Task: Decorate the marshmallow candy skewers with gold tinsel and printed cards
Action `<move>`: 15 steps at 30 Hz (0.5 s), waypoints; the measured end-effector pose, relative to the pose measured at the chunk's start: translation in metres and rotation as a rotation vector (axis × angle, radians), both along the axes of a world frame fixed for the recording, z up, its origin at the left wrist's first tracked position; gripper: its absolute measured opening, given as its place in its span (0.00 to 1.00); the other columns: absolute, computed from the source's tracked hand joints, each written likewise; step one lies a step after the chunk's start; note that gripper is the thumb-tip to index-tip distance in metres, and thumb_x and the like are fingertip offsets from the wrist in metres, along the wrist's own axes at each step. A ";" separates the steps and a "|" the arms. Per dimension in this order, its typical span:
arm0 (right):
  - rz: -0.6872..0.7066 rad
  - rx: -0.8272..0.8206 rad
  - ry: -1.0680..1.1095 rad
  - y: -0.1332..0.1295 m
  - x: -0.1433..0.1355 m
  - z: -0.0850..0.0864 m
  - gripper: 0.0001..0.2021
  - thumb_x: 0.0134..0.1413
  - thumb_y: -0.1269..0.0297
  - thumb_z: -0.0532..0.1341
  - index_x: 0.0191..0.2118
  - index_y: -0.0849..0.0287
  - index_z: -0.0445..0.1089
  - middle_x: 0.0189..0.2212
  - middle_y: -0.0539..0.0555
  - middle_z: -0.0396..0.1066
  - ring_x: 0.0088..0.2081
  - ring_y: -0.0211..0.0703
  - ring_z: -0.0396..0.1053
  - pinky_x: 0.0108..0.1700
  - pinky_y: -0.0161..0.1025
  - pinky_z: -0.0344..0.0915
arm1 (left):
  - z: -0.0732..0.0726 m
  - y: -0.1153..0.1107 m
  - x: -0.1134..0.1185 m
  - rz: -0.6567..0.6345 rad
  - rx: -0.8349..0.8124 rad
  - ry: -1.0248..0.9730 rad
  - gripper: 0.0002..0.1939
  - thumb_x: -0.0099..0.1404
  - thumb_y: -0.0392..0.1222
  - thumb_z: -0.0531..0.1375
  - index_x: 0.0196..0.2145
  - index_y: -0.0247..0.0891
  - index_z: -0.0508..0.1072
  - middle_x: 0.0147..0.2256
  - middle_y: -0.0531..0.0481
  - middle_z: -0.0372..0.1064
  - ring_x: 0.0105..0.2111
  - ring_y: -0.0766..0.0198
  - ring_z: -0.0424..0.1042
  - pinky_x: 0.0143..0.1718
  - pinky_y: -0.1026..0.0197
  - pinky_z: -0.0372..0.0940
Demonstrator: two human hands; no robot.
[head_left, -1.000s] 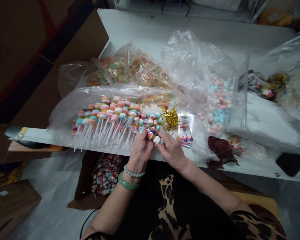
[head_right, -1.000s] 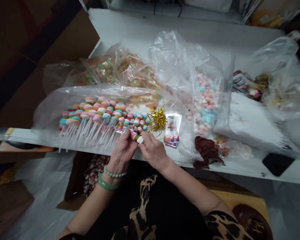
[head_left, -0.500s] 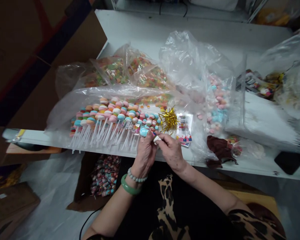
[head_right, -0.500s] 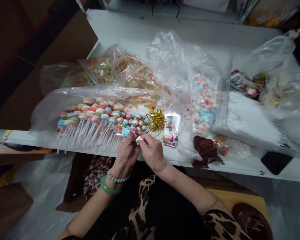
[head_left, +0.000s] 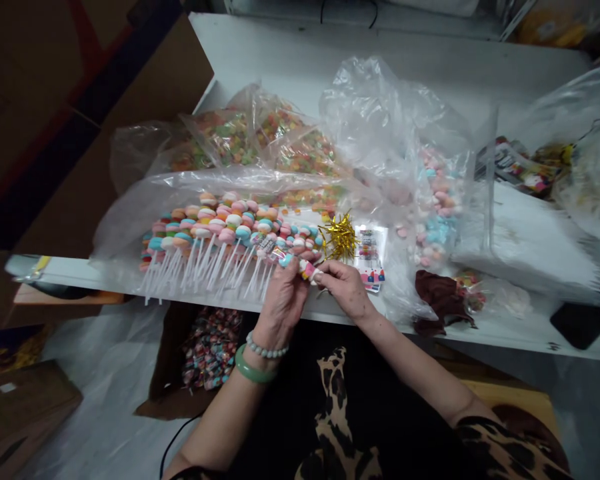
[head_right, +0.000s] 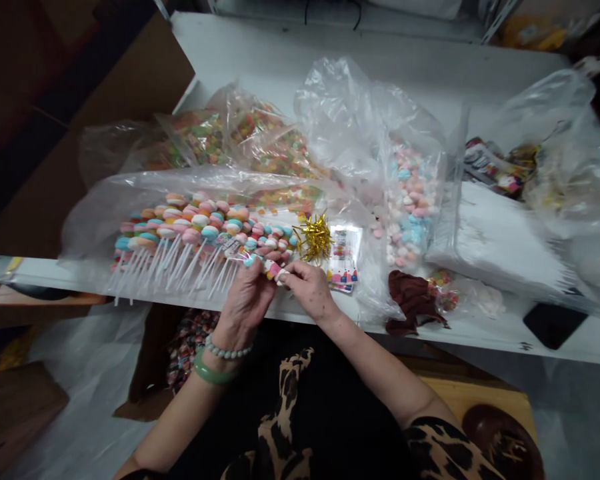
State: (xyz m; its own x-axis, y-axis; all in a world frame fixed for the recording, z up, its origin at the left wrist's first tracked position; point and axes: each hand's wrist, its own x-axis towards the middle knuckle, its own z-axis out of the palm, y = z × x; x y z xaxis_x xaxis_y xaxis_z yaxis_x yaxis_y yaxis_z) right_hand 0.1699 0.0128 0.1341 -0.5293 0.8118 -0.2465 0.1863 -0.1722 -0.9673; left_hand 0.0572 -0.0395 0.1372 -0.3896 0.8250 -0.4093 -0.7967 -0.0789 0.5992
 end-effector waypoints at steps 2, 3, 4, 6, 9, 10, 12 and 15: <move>-0.036 -0.136 0.054 -0.001 -0.005 -0.005 0.08 0.46 0.60 0.63 0.24 0.57 0.67 0.20 0.46 0.67 0.22 0.36 0.65 0.24 0.32 0.60 | -0.001 0.001 0.009 0.034 0.003 0.022 0.15 0.52 0.46 0.71 0.36 0.41 0.74 0.32 0.53 0.74 0.36 0.65 0.72 0.41 0.62 0.67; -0.067 -0.179 0.076 -0.002 -0.008 -0.008 0.09 0.44 0.59 0.64 0.23 0.57 0.66 0.21 0.46 0.68 0.22 0.36 0.65 0.24 0.32 0.61 | -0.002 0.002 0.014 0.046 -0.003 0.027 0.14 0.53 0.46 0.70 0.35 0.40 0.74 0.31 0.54 0.73 0.34 0.67 0.72 0.40 0.64 0.66; -0.107 -0.194 0.088 -0.004 -0.011 -0.012 0.10 0.44 0.58 0.64 0.23 0.57 0.65 0.22 0.46 0.68 0.23 0.36 0.65 0.24 0.32 0.61 | -0.003 0.002 0.018 0.055 -0.010 0.028 0.13 0.53 0.46 0.70 0.34 0.40 0.74 0.31 0.54 0.73 0.34 0.68 0.72 0.39 0.65 0.66; -0.201 -0.150 0.065 -0.007 -0.015 -0.016 0.11 0.44 0.57 0.65 0.24 0.57 0.64 0.23 0.46 0.68 0.23 0.35 0.65 0.26 0.33 0.63 | -0.006 0.003 0.024 0.062 -0.023 0.020 0.13 0.54 0.47 0.69 0.34 0.39 0.74 0.32 0.54 0.73 0.34 0.69 0.71 0.40 0.66 0.65; -0.233 -0.005 -0.032 -0.012 -0.013 -0.013 0.11 0.49 0.56 0.63 0.27 0.55 0.63 0.21 0.45 0.68 0.21 0.35 0.64 0.26 0.33 0.63 | -0.007 0.005 0.022 0.059 -0.040 -0.022 0.13 0.54 0.46 0.69 0.35 0.39 0.74 0.34 0.54 0.73 0.36 0.69 0.72 0.42 0.66 0.66; -0.196 0.074 -0.068 -0.013 -0.010 -0.011 0.10 0.52 0.56 0.63 0.29 0.55 0.64 0.22 0.46 0.69 0.22 0.36 0.65 0.26 0.33 0.63 | -0.006 0.006 0.019 0.057 -0.040 -0.030 0.13 0.54 0.46 0.69 0.35 0.39 0.74 0.35 0.53 0.73 0.37 0.69 0.72 0.43 0.65 0.66; -0.090 0.303 -0.147 -0.016 -0.003 -0.004 0.06 0.55 0.59 0.61 0.34 0.55 0.68 0.29 0.50 0.73 0.28 0.40 0.69 0.32 0.36 0.66 | -0.004 0.008 0.013 0.041 -0.035 -0.032 0.13 0.55 0.46 0.69 0.35 0.39 0.74 0.36 0.52 0.73 0.39 0.67 0.72 0.45 0.63 0.66; 0.024 0.659 -0.259 -0.020 0.006 0.000 0.08 0.59 0.64 0.58 0.43 0.55 0.71 0.38 0.56 0.75 0.39 0.46 0.72 0.42 0.39 0.66 | -0.001 0.009 0.007 0.012 -0.029 -0.042 0.14 0.55 0.49 0.68 0.35 0.38 0.74 0.36 0.50 0.74 0.41 0.62 0.73 0.48 0.59 0.67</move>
